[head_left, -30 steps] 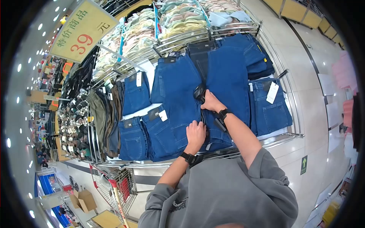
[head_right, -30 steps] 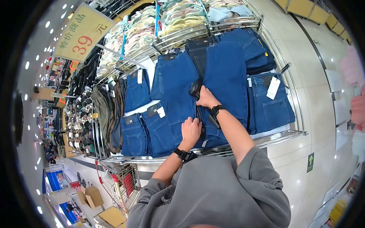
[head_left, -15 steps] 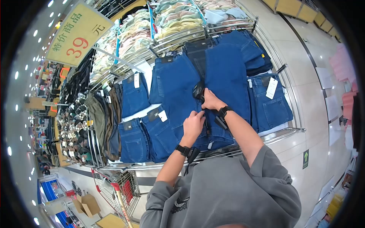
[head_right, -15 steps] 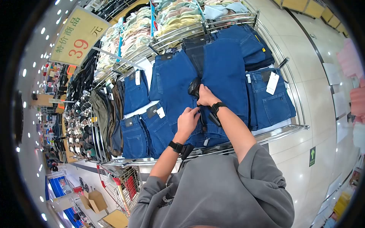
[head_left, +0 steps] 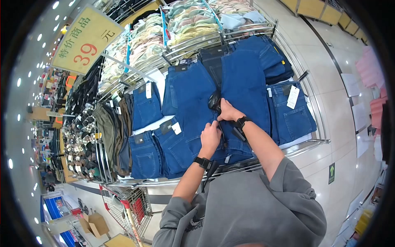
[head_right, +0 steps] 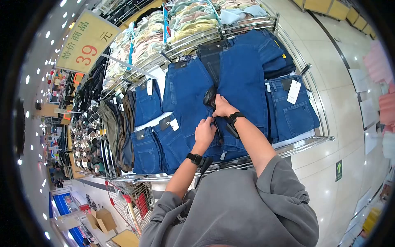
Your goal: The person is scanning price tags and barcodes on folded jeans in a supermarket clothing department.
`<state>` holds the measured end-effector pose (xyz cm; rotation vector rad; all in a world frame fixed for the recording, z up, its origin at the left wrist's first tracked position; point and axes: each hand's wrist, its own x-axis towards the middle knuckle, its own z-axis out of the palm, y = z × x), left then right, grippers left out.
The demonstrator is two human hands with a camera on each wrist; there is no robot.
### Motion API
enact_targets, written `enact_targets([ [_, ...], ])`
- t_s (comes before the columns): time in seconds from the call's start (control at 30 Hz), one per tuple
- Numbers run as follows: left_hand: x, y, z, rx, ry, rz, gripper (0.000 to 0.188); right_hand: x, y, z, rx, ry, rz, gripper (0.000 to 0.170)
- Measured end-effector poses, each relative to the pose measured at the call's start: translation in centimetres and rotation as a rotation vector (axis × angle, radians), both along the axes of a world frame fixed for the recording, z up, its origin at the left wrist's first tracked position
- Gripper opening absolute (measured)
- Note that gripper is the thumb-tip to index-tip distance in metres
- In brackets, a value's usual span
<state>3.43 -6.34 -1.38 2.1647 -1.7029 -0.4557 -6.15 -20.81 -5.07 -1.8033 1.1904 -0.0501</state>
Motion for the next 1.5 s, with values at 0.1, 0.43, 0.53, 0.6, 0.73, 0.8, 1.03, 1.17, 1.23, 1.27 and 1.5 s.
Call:
enact_targets([
  [0.1,0.8,0.0,-0.1,-0.022,0.022,-0.075,0.02,-0.2,0.1,0.4,-0.014,-0.017,0.009,0.084],
  [0.43,0.8,0.5,-0.8,-0.098,-0.006,0.031,0.017,-0.4,0.0,1.0,0.044,-0.022,0.014,0.083],
  [0.53,0.6,0.5,-0.7,-0.079,0.029,0.04,0.017,-0.5,-0.1,0.9,0.039,-0.015,0.019,0.083],
  [0.6,0.6,0.5,-1.2,-0.058,0.058,0.019,0.018,-0.4,0.0,1.2,0.047,-0.004,0.031,0.083],
  [0.73,0.4,0.4,-1.4,-0.071,0.057,0.004,0.018,-0.5,-0.1,1.9,0.063,0.017,0.058,0.086],
  [0.8,0.2,0.2,-1.1,-0.051,0.05,0.074,0.018,-0.5,0.1,1.9,0.052,0.026,0.065,0.088],
  [1.03,-0.2,-0.5,-0.3,-0.121,-0.03,0.088,0.018,-0.9,-0.3,1.2,0.084,-0.021,0.06,0.088],
  [1.17,-0.2,-1.0,-0.5,-0.127,-0.094,0.083,0.016,-0.7,-0.3,0.1,0.047,-0.059,0.031,0.084],
  [1.23,-0.2,-1.1,-0.5,-0.135,-0.127,0.06,0.015,-0.6,-0.3,0.1,0.048,-0.066,0.018,0.083],
  [1.27,-0.2,-1.2,-0.5,-0.134,-0.148,0.042,0.014,-0.6,-0.2,0.1,0.049,-0.069,0.013,0.083],
  [1.5,0.3,-2.3,-0.3,-0.092,-0.481,-0.257,0.008,0.2,-0.4,-2.7,-0.107,-0.097,-0.031,0.081],
])
